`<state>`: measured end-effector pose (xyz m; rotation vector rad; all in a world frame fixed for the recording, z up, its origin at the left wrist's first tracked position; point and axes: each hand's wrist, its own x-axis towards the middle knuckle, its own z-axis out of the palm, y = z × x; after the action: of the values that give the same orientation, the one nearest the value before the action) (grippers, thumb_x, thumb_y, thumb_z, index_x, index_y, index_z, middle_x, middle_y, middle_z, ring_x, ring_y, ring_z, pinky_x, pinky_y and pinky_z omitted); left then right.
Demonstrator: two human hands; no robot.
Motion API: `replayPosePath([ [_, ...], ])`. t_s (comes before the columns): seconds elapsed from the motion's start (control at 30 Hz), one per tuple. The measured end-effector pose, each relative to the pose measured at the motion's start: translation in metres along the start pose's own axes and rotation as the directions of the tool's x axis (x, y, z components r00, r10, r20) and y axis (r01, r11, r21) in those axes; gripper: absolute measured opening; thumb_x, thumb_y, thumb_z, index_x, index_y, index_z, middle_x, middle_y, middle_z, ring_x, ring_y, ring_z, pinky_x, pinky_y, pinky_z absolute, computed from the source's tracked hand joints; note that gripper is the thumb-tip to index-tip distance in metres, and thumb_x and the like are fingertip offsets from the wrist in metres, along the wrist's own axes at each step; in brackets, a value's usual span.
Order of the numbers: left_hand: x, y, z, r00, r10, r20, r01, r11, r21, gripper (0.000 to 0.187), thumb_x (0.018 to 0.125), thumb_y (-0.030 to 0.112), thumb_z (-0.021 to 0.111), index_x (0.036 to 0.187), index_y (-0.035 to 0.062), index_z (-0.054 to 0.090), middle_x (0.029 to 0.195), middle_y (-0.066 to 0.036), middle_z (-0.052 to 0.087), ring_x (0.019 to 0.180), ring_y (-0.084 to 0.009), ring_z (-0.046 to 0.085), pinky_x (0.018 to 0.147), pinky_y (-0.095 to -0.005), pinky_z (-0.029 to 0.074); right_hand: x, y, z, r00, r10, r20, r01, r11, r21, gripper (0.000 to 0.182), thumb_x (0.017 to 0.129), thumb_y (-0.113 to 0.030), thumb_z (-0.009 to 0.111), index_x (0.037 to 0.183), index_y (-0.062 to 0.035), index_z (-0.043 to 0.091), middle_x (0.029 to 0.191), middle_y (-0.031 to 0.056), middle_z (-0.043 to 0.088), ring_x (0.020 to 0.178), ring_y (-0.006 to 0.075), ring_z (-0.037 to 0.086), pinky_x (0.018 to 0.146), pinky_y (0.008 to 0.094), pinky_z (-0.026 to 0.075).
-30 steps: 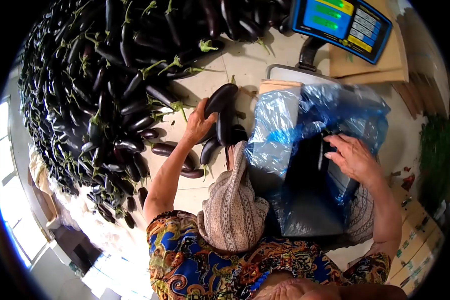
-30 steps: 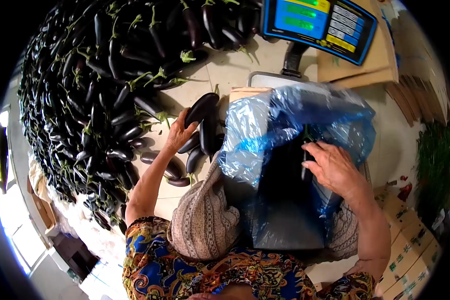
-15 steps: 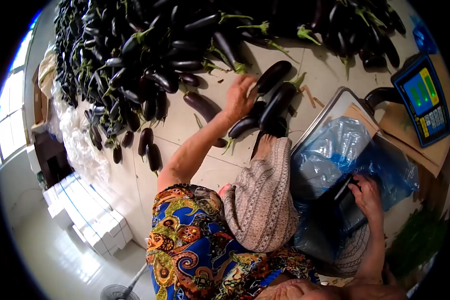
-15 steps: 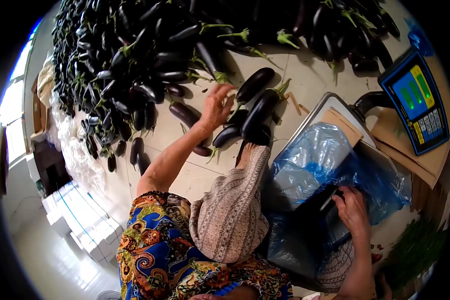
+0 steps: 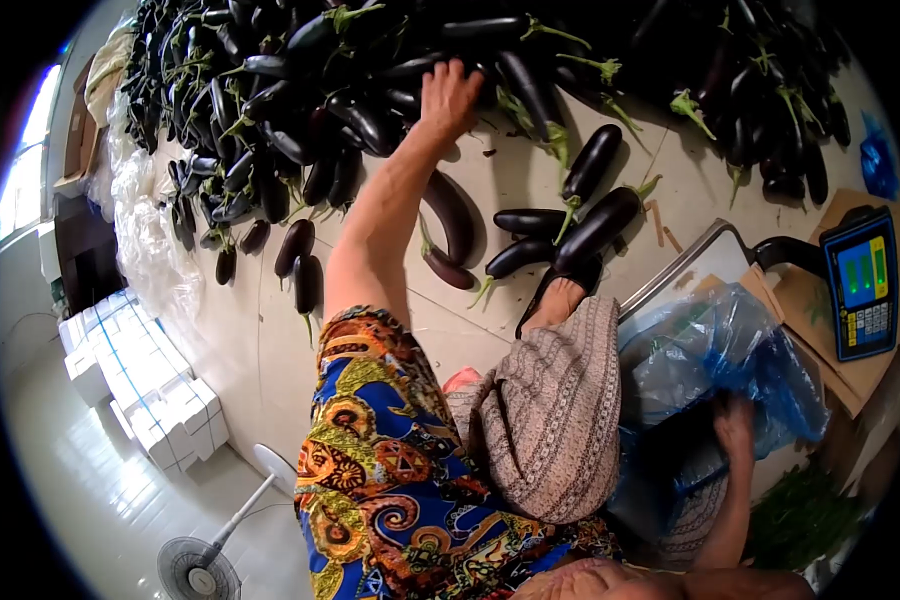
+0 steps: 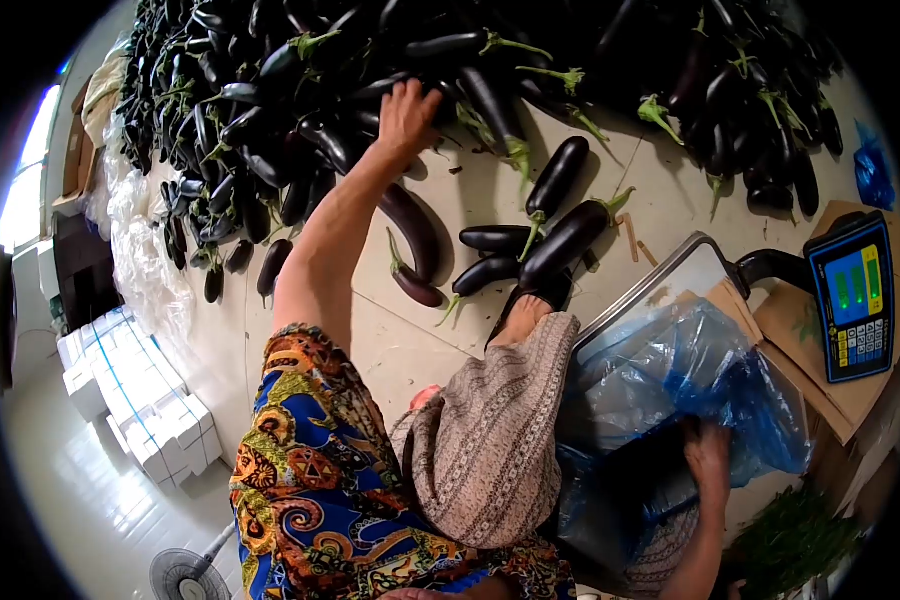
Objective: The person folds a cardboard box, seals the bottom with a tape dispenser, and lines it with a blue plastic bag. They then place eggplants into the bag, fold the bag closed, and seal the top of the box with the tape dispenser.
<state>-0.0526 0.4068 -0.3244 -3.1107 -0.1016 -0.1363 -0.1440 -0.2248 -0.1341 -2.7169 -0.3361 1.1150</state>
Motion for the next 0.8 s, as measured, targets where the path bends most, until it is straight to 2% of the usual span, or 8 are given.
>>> replayPosePath([
  [0.07,-0.039,0.015,-0.003,0.994,0.107,-0.029,-0.109,0.989,-0.095,0.052,0.058,0.023,0.079,0.104,0.0128,0.058,0.103,-0.013,0.05,0.098,-0.0336,0.051,0.074,-0.0442,0.046,0.001,-0.002,-0.004,0.998,0.045,0.044,-0.046,0.999,0.02,0.03,0.089,-0.021,0.056,0.101,0.0061,0.059,0.103,0.0295,0.058,0.095,0.0478,0.051,0.085,0.0489,0.041],
  [0.13,-0.074,0.047,-0.01,0.986,0.042,0.163,0.011,0.95,-0.312,0.058,0.054,0.028,0.082,0.105,0.0131,0.057,0.105,-0.013,0.051,0.1,-0.0325,0.052,0.08,-0.0434,0.046,0.001,0.005,-0.003,0.998,0.047,0.029,-0.048,0.998,0.027,0.029,0.09,-0.019,0.055,0.101,0.0072,0.059,0.105,0.0308,0.057,0.096,0.0486,0.05,0.086,0.0494,0.04],
  [0.3,-0.117,0.087,0.004,0.938,0.109,0.328,0.021,0.929,-0.37,0.052,0.069,0.024,0.076,0.115,0.0102,0.056,0.105,-0.015,0.057,0.102,-0.0344,0.057,0.079,-0.0453,0.048,0.003,0.007,-0.006,0.993,0.09,0.073,-0.09,0.996,-0.009,0.027,0.089,-0.016,0.051,0.102,0.0069,0.057,0.108,0.0322,0.055,0.099,0.0493,0.048,0.09,0.0494,0.038],
  [0.4,-0.103,0.064,0.009,0.969,-0.099,0.227,0.238,0.627,-0.742,0.041,0.072,0.022,0.074,0.109,0.0071,0.061,0.102,-0.017,0.06,0.099,-0.0365,0.057,0.083,-0.0452,0.047,0.0,0.02,0.004,0.999,0.034,-0.018,-0.034,0.999,0.006,0.029,0.089,-0.015,0.05,0.107,0.0062,0.055,0.112,0.0325,0.053,0.102,0.0497,0.047,0.092,0.0497,0.037],
  [0.43,-0.097,0.052,0.008,0.984,-0.176,0.01,0.139,0.736,-0.662,0.034,0.072,0.018,0.073,0.102,0.0051,0.064,0.1,-0.019,0.061,0.094,-0.0383,0.057,0.084,-0.0447,0.047,0.0,0.025,0.008,0.999,0.039,-0.014,-0.039,0.999,-0.004,0.029,0.089,-0.015,0.05,0.108,0.0061,0.055,0.113,0.0325,0.053,0.103,0.0497,0.047,0.093,0.0498,0.037],
  [0.5,-0.083,0.023,0.0,0.96,-0.264,-0.091,0.21,0.898,-0.386,0.047,0.069,0.011,0.073,0.114,0.0072,0.059,0.109,-0.016,0.059,0.101,-0.0379,0.054,0.085,-0.0445,0.046,0.001,0.037,0.013,0.999,0.047,-0.008,-0.047,0.999,-0.026,0.03,0.088,-0.014,0.05,0.11,0.0059,0.054,0.114,0.0326,0.053,0.104,0.0498,0.047,0.095,0.05,0.036],
  [0.6,-0.069,-0.023,0.027,0.951,-0.309,-0.003,0.308,0.946,-0.102,0.074,0.064,0.013,0.077,0.132,0.0142,0.047,0.133,-0.011,0.047,0.12,-0.0346,0.044,0.09,-0.049,0.043,0.009,0.061,0.02,0.986,0.141,0.084,-0.135,0.988,-0.07,0.04,0.087,-0.019,0.053,0.121,0.0014,0.051,0.123,0.0302,0.049,0.111,0.0481,0.045,0.098,0.0501,0.037],
  [0.8,-0.047,-0.039,0.055,0.991,-0.13,0.033,0.128,0.99,0.059,0.068,0.059,0.02,0.081,0.121,0.0163,0.053,0.116,-0.009,0.05,0.112,-0.0311,0.047,0.09,-0.0463,0.039,0.012,0.058,0.025,0.998,0.02,-0.058,-0.021,1.0,-0.018,0.04,0.082,-0.004,0.053,0.122,0.0018,0.05,0.126,0.0297,0.049,0.118,0.0477,0.043,0.104,0.0484,0.033],
])
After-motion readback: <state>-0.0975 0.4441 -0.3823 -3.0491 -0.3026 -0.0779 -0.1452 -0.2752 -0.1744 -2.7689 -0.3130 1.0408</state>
